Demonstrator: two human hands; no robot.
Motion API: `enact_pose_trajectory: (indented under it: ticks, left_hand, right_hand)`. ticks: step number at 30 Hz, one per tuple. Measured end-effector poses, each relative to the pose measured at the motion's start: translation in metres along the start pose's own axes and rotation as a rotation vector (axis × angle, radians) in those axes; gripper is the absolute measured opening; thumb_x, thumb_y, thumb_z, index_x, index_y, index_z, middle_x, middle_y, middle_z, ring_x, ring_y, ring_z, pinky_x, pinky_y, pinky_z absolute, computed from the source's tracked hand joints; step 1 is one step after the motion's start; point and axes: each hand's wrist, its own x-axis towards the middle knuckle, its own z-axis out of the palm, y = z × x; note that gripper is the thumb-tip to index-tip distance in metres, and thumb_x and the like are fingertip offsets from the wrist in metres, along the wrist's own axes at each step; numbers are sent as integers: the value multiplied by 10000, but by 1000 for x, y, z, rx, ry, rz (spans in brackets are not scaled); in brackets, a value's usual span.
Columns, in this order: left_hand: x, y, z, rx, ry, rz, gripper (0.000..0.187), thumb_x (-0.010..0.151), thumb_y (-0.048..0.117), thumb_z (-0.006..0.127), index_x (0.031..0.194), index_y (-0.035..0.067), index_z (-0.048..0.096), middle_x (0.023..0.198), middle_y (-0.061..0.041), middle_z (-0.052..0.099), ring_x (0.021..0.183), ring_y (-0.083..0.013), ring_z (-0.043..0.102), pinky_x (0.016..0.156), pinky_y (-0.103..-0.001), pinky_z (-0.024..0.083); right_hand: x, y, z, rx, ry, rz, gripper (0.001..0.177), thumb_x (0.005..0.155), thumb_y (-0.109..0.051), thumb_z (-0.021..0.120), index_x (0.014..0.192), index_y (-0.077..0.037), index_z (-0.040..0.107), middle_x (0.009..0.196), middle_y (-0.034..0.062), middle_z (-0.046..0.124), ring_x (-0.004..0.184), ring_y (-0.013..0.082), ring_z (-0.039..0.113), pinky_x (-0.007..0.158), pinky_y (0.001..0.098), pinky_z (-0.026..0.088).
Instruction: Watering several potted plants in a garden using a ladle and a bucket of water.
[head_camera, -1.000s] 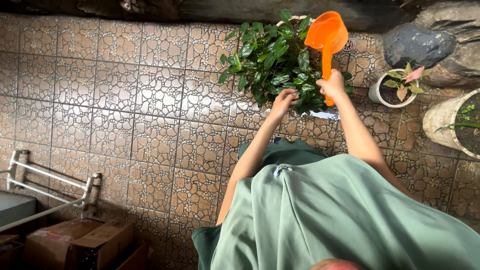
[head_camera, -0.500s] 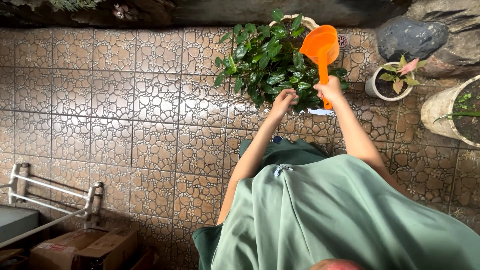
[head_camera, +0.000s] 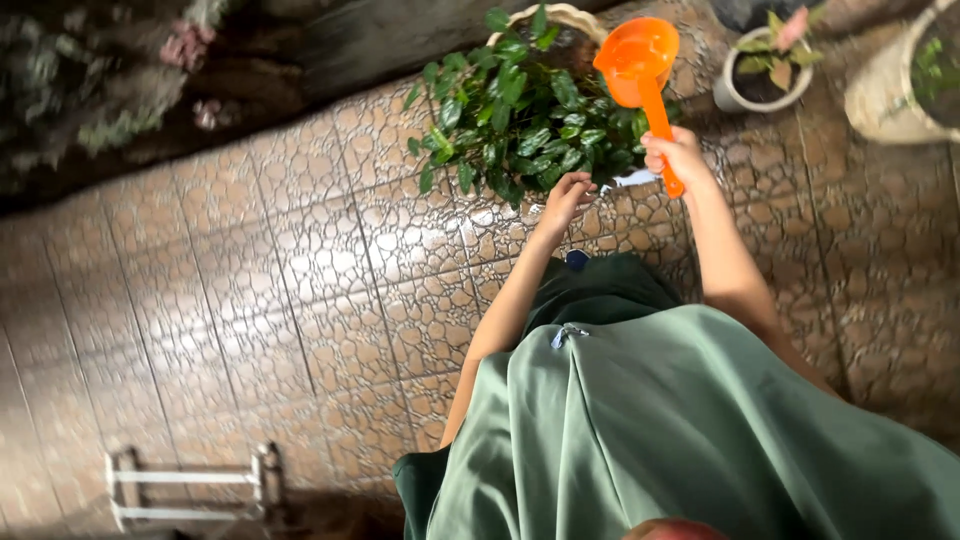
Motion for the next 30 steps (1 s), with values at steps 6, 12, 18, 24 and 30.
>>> enact_pose_trajectory:
  ticks: [6,12,18,24,30]
  left_hand:
    - [-17,-10,-2,60,-119,-83,381,988,366,544,1299,148,567,1215,-22,714,1088,-166,670,874,-354,474]
    - [-27,-30,-4,83,-153,-131,387,986,359,536,1302,140,581,1209,-30,714,1073,-192,665,882,-385,477]
    - [-33,-25,-2,104,-138,-118,415,982,369,529,1328,143,570,1215,-37,709,1084,-189,661,876,-368,463]
    - [-28,-38,-10,54,-146,-118,436,990,371,525,1353,131,549,1234,-55,704,1096,-203,659,906,-401,459]
    - [-37,-31,-18,57,-96,-129,451,998,369,515,1369,112,536,1272,-82,699,1158,-229,671,954,-416,463]
  right_hand:
    - [-60,36,-13,-2,79,18,159,952,-31,699,1019,-55,557,741,-16,513,556,75,475,487,235,346]
    - [-93,67,-18,-149,177,35,181,922,-26,694,1020,-63,547,758,-12,539,539,92,499,462,259,361]
    - [-87,86,-13,-333,205,40,222,906,-28,715,1005,-22,517,753,23,546,522,118,520,454,291,396]
    - [-85,68,27,-497,212,63,180,908,-41,680,1016,-23,538,772,12,572,483,125,524,435,302,416]
    - [-66,76,44,-625,186,100,91,947,-50,612,1016,-5,573,701,32,561,485,149,562,464,321,466]
